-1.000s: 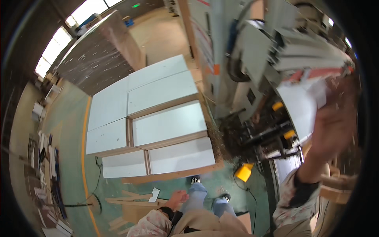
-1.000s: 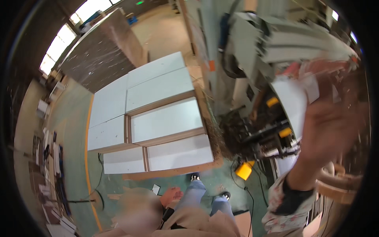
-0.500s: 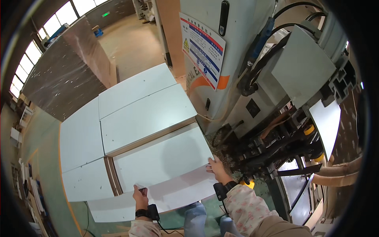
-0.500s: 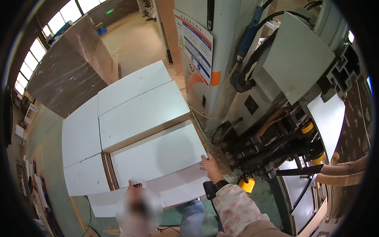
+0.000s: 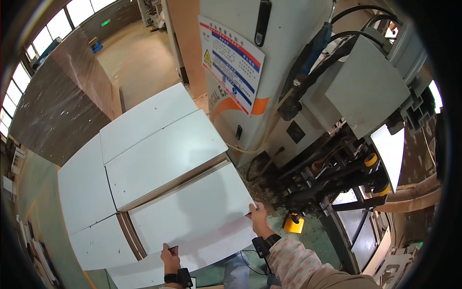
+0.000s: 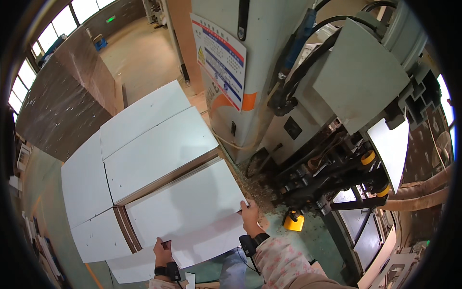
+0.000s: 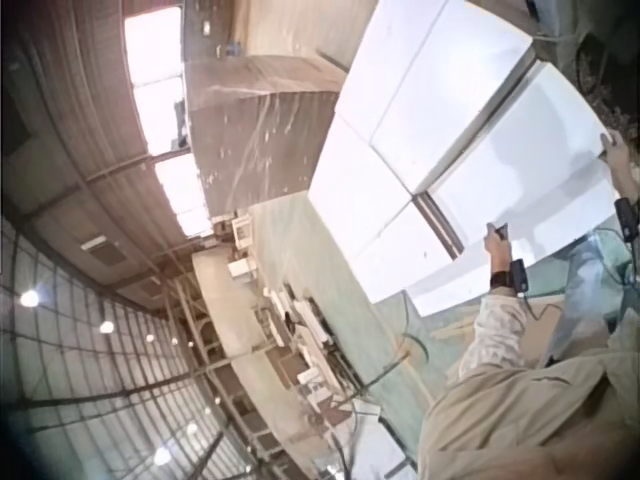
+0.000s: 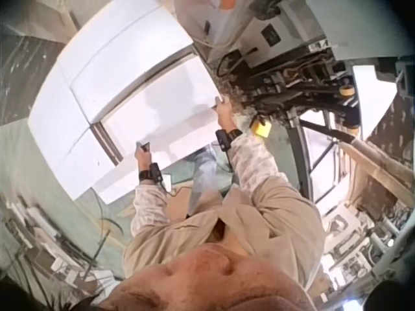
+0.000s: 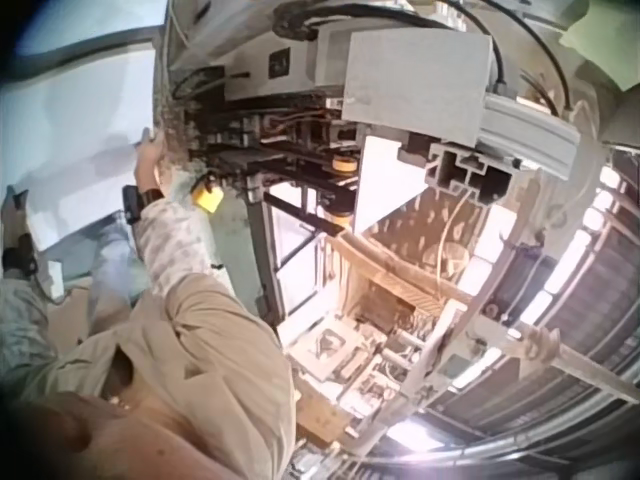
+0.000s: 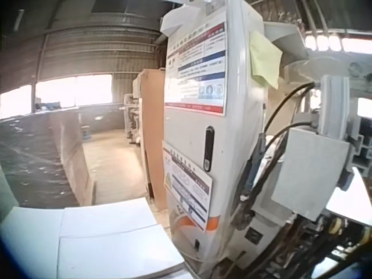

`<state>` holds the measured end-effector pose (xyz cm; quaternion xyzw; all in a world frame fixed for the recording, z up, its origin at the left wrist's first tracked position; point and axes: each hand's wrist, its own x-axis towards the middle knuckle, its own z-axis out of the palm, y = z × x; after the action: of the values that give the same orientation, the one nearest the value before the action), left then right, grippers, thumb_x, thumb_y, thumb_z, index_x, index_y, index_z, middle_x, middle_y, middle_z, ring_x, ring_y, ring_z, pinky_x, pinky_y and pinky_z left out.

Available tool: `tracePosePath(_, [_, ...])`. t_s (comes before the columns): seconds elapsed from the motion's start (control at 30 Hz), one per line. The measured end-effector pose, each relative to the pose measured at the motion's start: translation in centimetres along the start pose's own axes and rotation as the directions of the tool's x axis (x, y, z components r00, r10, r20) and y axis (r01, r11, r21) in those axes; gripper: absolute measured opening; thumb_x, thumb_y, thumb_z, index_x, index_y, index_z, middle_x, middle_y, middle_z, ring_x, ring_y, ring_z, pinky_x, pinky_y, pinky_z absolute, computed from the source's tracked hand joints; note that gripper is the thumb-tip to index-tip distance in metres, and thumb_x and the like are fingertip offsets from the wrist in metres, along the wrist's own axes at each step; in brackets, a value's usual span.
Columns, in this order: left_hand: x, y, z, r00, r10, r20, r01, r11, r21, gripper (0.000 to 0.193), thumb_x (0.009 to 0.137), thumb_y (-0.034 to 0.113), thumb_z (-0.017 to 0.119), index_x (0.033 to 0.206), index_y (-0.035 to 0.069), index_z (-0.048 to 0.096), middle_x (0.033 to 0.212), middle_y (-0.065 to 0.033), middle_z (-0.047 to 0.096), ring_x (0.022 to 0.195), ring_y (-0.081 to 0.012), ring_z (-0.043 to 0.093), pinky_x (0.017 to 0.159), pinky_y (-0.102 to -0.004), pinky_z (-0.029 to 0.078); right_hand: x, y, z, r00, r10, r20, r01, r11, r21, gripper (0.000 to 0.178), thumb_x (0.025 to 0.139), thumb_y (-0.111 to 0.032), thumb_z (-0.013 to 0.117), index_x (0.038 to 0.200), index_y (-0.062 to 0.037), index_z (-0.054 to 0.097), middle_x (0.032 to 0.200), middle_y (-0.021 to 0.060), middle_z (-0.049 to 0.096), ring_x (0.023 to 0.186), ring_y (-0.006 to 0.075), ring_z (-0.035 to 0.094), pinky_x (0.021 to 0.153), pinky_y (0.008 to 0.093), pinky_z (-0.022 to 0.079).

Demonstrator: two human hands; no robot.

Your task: The person repeatedly picks up white rectangular wood panels from a stack, places them onto a conveyor belt, and guides them through a processing machine. After the panels exit the machine, the person stacks them on a growing pile. The cycle of picking, feeding, and stacking continues throughout the clip.

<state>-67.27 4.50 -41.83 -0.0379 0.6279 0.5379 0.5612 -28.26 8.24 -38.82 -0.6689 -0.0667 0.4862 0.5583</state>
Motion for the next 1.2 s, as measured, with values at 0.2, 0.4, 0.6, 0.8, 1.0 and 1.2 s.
tracePosePath(0.2, [-2.2, 1.3, 0.5, 0.993, -0.115, -0.018, 0.116, 0.993, 0.028, 0.042, 0.085, 0.043, 0.052, 0.1, 0.003, 0.048, 0.097, -0.0096, 0.051, 0.091, -0.0217, 0.05, 0.088, -0.0373, 0.043, -4.2, -1.4, -1.7, 0.966, 0.205, 0.157, -0.25, 0.896, 0.367, 0.034, 0.085, -0.015, 0.055, 0.114, -0.003, 0.042, 0.104, 0.0126, 0.052, 0.09, 0.0244, 0.054, 0.082, 0.043, 0.046])
tracePosePath(0.4, [-0.3, 0.3, -3.8, 0.654, 0.448, 0.609, -0.752, 0.468, 0.464, 0.064, 0.081, -0.002, 0.052, 0.134, 0.001, 0.016, 0.111, -0.0194, 0.048, 0.102, -0.021, 0.051, 0.081, -0.0317, 0.047, -7.6, -5.0, -2.6, 0.864, 0.27, 0.424, -0.462, 0.758, 0.46, 0.046, 0.081, -0.011, 0.061, 0.119, -0.0015, 0.038, 0.117, 0.0154, 0.047, 0.103, 0.0295, 0.05, 0.087, 0.0452, 0.043])
tracePosePath(0.6, [-9.6, 1.7, 4.0, 0.905, -0.128, 0.405, -0.018, 0.942, 0.336, 0.078, 0.073, 0.015, 0.066, 0.131, -0.01, 0.019, 0.107, -0.0197, 0.054, 0.094, -0.0239, 0.053, 0.084, -0.0308, 0.044, -17.7, -15.4, -5.4, 0.959, 0.087, 0.271, -0.122, 0.986, 0.115, 0.076, 0.075, -0.013, 0.07, 0.131, 0.0079, 0.023, 0.125, 0.015, 0.04, 0.115, 0.0245, 0.041, 0.092, 0.0289, 0.038])
tracePosePath(0.8, [-25.9, -1.0, 19.1, 0.702, -0.417, 0.577, 0.028, 0.826, 0.563, 0.075, 0.075, 0.018, 0.063, 0.13, -0.01, 0.02, 0.11, -0.0201, 0.052, 0.097, -0.0246, 0.051, 0.086, -0.0312, 0.041, -26.9, -24.9, -17.4, 0.984, -0.002, 0.179, -0.04, 0.971, 0.234, 0.072, 0.073, -0.005, 0.069, 0.13, 0.0058, 0.026, 0.126, 0.0121, 0.039, 0.114, 0.0187, 0.04, 0.091, 0.0265, 0.038])
tracePosePath(1.0, [-39.6, -4.7, 27.3, 0.508, -0.523, 0.685, -0.141, 0.734, 0.665, 0.073, 0.077, 0.021, 0.061, 0.13, -0.01, 0.022, 0.113, -0.0205, 0.05, 0.1, -0.0253, 0.049, 0.089, -0.0315, 0.039, -32.0, -28.5, -30.5, 0.964, -0.264, 0.04, 0.214, 0.855, 0.472, 0.039, 0.073, 0.0, 0.066, 0.107, -0.0004, 0.047, 0.102, 0.008, 0.055, 0.095, 0.0172, 0.055, 0.083, 0.03, 0.045])
tracePosePath(1.2, [-49.8, -8.6, 30.9, 0.476, -0.488, 0.731, -0.29, 0.698, 0.655, 0.07, 0.08, 0.024, 0.058, 0.13, -0.01, 0.023, 0.117, -0.0209, 0.048, 0.104, -0.0261, 0.047, 0.092, -0.0319, 0.036, -29.5, -34.8, -41.3, 0.945, -0.305, -0.114, 0.306, 0.713, 0.631, 0.028, 0.082, -0.018, 0.057, 0.105, -0.0026, 0.051, 0.095, 0.008, 0.06, 0.085, 0.0176, 0.06, 0.075, 0.0304, 0.05])
